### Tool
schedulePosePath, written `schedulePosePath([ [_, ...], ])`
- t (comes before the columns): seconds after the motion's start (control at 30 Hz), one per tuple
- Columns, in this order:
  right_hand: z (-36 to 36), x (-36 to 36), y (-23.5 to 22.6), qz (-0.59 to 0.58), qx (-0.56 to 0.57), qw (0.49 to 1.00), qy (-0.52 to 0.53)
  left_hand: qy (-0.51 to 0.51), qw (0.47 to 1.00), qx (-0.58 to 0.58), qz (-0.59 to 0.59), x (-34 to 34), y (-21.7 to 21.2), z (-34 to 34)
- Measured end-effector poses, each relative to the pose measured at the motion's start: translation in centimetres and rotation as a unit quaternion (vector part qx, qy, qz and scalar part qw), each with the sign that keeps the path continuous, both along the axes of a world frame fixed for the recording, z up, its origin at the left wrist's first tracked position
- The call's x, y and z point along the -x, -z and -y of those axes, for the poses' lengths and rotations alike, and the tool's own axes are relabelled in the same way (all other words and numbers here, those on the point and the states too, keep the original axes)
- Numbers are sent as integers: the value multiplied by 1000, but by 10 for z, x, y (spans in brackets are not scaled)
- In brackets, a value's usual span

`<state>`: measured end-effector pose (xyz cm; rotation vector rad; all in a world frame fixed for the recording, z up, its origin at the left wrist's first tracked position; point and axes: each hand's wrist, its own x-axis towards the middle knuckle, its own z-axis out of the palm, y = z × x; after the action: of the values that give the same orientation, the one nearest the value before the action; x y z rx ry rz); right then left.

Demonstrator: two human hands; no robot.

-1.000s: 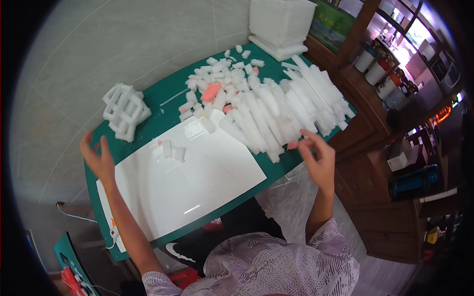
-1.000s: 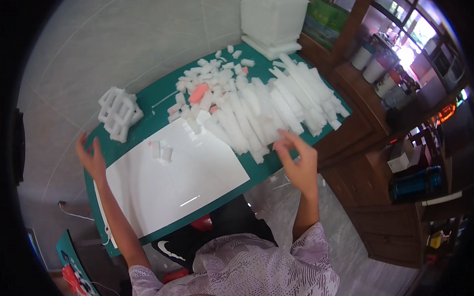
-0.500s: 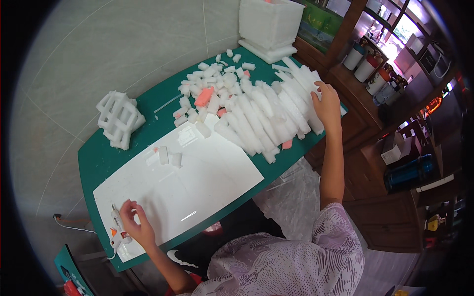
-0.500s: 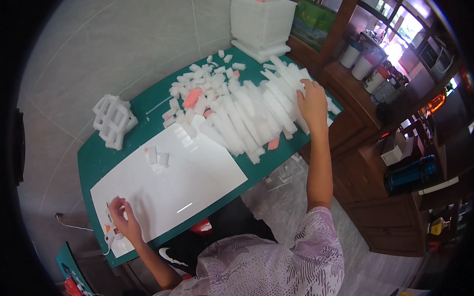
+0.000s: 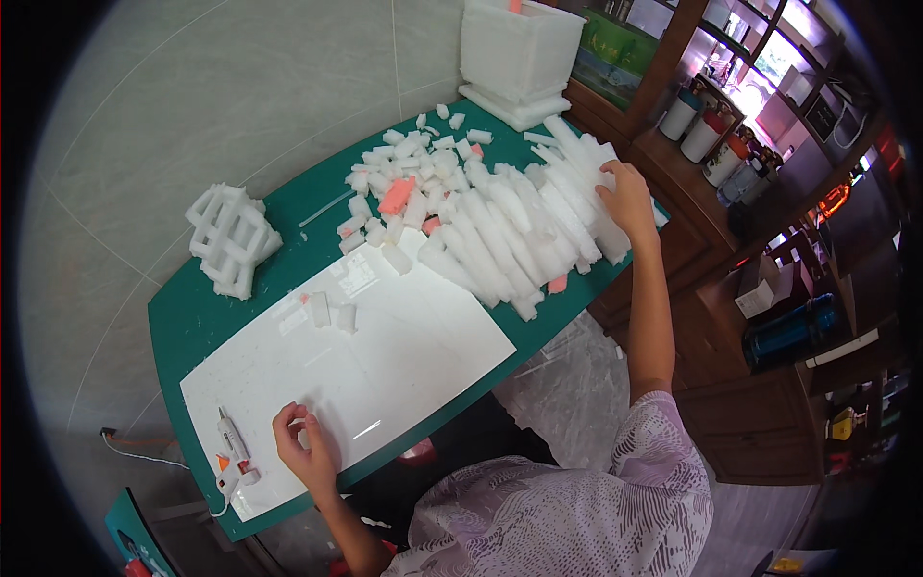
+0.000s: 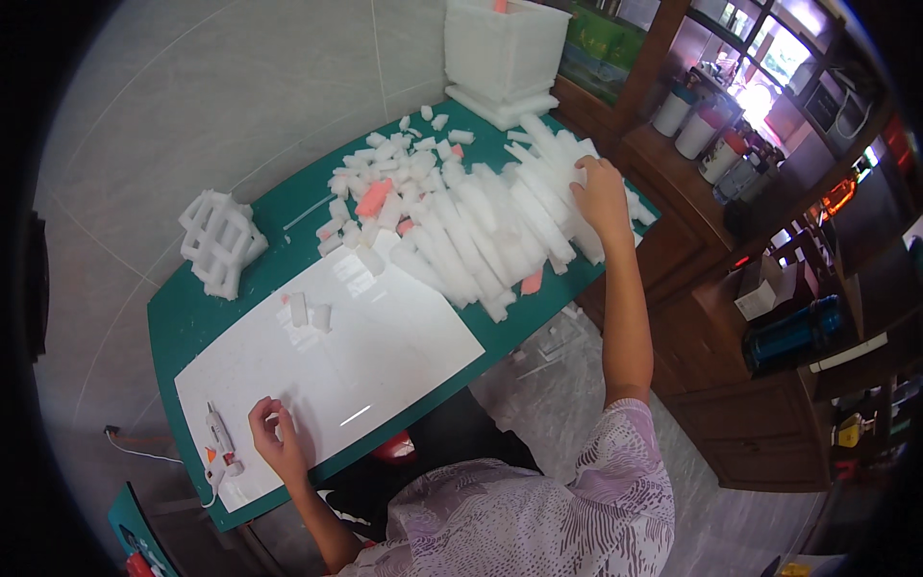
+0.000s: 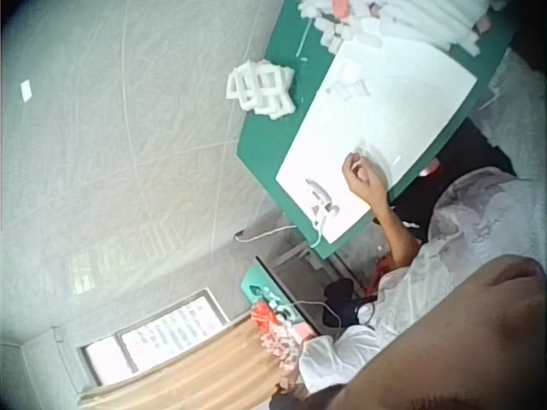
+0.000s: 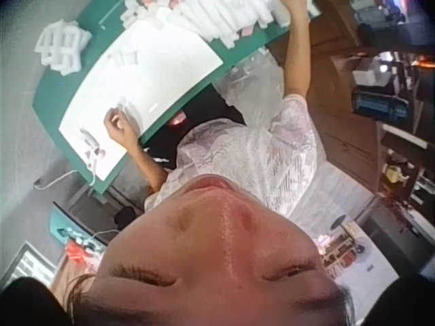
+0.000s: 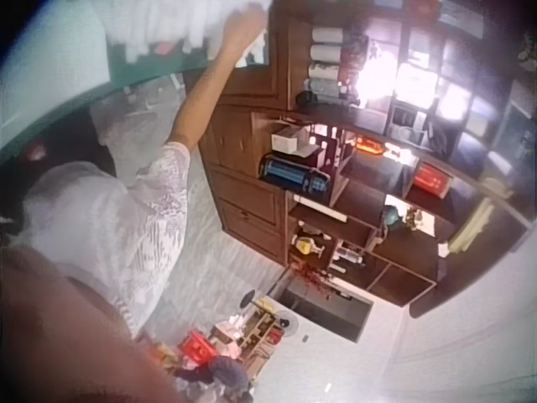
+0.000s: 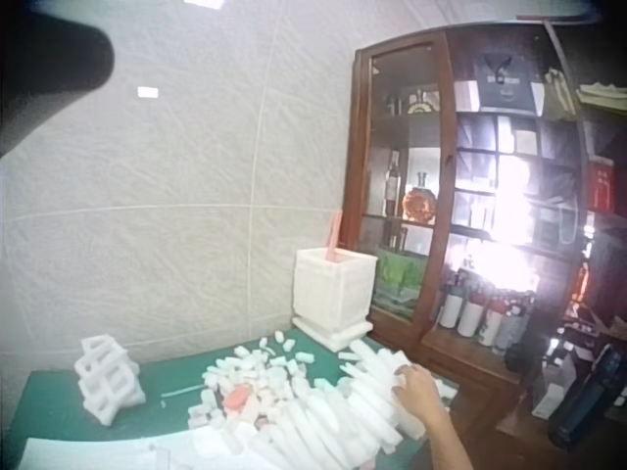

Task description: Using a hot glue gun to assemble rectangular structures from white foam strips.

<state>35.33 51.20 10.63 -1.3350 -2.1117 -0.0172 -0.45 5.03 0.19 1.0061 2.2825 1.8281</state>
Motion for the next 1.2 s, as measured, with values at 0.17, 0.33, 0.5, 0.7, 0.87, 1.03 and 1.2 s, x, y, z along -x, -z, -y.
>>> schedulePosePath([
  [0.17,1,-2,-15,-70,-20,997,-5,14,1000,14,7,1,5,6],
  [0.33,10,-20,-50,-175,17,984,-14,0,1000,-4,16,-1,6,9],
  [0.5,-4,-46,-47,-152,24,988,-14,10,999,16,26,2,12,11],
  [0.7,-19,-59,-43,-120,64,991,-12,11,999,15,35,1,13,13],
  [0.87,-28,-62,-32,-95,110,988,-48,11,999,19,24,-1,13,14],
  [1.03,-19,-57,-37,-104,109,987,-59,9,999,18,26,-1,14,15],
  [1.2,-19,-60,-36,-106,108,986,-68,12,999,17,38,-1,12,13],
])
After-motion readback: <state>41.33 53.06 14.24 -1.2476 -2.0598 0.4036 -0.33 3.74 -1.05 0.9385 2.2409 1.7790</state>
